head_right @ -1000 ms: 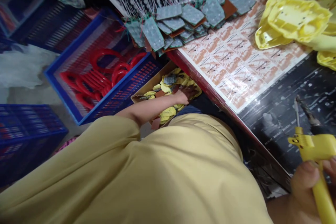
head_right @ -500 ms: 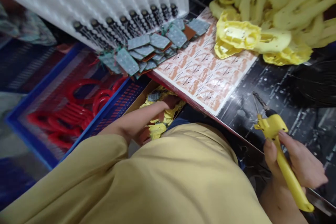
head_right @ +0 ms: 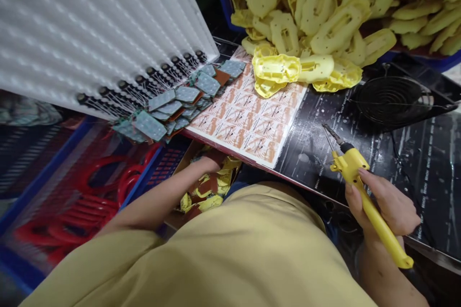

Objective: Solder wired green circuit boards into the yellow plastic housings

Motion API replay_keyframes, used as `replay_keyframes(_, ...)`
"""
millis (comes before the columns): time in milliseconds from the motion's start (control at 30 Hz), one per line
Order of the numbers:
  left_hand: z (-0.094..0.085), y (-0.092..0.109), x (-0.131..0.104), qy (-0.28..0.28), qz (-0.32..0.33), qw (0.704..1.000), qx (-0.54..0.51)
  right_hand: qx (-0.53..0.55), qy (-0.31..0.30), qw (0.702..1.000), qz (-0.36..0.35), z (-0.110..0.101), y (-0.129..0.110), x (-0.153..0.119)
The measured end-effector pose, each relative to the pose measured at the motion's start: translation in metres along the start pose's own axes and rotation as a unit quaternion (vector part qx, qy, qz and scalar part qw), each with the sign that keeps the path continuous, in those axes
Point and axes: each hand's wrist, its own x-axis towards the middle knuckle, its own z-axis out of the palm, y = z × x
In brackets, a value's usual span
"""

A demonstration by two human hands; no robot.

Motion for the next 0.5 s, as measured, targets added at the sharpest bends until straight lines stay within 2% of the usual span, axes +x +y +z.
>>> replay_keyframes(100,-0.026,0.019,-0.017,-0.123,0.054,0.988,-0.070,-0.015,0.053,0.996,0.069,0.007,0.003,-0.011)
replay_keyframes(133,-0.040,0.024,-0.015,-0.149,0.075,0.981,-0.100,-0.018,0.069,0.995,0.074,0.011,0.001,-0.010)
replay_keyframes(167,-0.055,0.027,-0.006,-0.150,0.090,0.977,-0.125,-0.016,0.080,0.994,0.069,0.015,-0.001,-0.007)
replay_keyframes(200,-0.072,0.026,0.009,-0.128,0.094,0.977,-0.143,-0.006,0.082,0.995,0.057,0.019,-0.004,-0.002)
replay_keyframes(233,-0.087,0.022,0.030,-0.057,0.074,0.984,-0.151,0.009,0.078,0.996,0.043,0.021,-0.007,0.003)
replay_keyframes(267,-0.102,0.014,0.056,0.055,0.041,0.991,-0.114,0.028,0.064,0.997,0.034,0.023,-0.010,0.009)
replay_keyframes(333,-0.122,-0.012,0.116,0.159,-0.011,0.987,-0.039,0.058,0.033,0.997,0.036,0.022,-0.014,0.018)
replay_keyframes(400,-0.129,-0.039,0.168,0.173,-0.062,0.983,-0.002,0.058,0.023,0.997,0.050,0.016,-0.016,0.021)
replay_keyframes(433,-0.126,-0.049,0.186,0.166,-0.088,0.982,0.005,0.051,0.027,0.997,0.053,0.013,-0.016,0.021)
replay_keyframes(500,-0.111,-0.054,0.202,0.150,-0.106,0.983,0.015,0.036,0.038,0.997,0.053,0.006,-0.015,0.018)
